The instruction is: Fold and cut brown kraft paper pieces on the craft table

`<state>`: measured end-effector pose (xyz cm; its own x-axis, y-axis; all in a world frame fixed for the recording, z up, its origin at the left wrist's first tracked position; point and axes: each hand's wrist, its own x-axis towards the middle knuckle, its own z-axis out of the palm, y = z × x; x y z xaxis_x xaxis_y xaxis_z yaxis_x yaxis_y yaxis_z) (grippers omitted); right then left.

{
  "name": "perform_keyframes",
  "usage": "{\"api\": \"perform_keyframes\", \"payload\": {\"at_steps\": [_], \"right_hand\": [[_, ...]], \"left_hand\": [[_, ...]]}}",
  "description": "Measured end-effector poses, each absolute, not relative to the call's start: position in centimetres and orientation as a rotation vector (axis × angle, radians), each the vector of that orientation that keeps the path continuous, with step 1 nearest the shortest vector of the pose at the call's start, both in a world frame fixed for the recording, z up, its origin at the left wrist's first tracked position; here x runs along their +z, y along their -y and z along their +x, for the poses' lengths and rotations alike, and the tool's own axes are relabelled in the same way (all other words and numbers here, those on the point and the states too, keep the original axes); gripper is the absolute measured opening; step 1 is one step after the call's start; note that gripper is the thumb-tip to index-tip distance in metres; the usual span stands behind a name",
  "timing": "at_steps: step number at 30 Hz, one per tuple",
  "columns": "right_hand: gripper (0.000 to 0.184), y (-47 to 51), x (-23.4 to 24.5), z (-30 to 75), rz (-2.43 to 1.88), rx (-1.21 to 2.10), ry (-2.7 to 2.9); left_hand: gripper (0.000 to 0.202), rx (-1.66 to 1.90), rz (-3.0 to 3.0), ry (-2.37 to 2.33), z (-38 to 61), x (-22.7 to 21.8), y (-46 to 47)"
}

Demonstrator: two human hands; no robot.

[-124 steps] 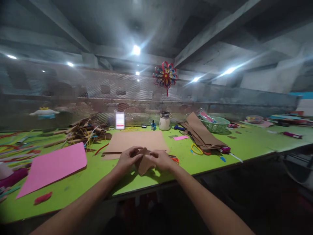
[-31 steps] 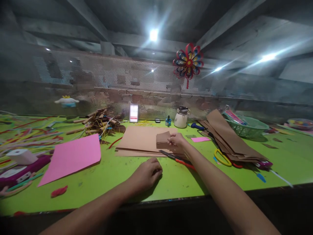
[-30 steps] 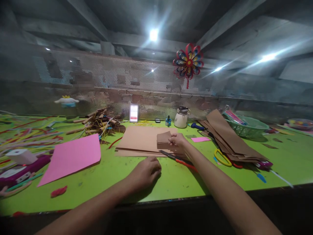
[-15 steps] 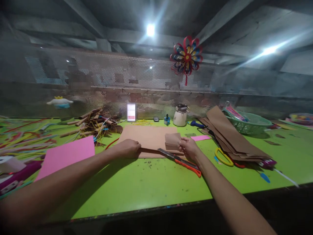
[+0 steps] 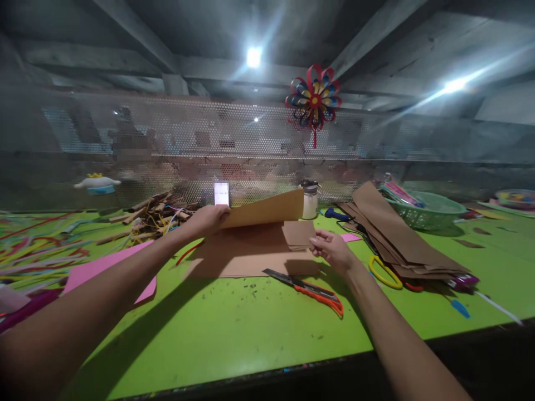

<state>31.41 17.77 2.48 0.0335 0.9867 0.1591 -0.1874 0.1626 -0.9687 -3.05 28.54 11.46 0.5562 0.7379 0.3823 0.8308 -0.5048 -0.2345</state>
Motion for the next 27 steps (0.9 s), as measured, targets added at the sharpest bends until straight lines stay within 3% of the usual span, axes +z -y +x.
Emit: {"api": "perform_keyframes", "payload": {"at_steps": [6, 12, 18, 27], "right_hand": [[0.013, -19.7, 1.9, 28.1, -1.226, 1.213, 1.169], [0.007, -24.0, 3.1, 22.6, -1.36, 1.236, 1.19], [0.03, -27.5, 2.2, 19.4, -1.502, 1.237, 1.183], [0.025, -27.8, 2.1, 20.7, -1.484, 1.055, 1.391]], "left_hand": [[0.035, -0.414, -2.344, 1.3, -2.6, 12.2, -28.1], [0.034, -0.473, -2.304, 1.336, -2.1, 12.3, -27.7], [0.031, -0.488, -2.283, 1.353, -1.6, 12.9, -27.3], [0.027, -0.49, -2.324, 1.319, -1.1, 12.0, -26.3]]}}
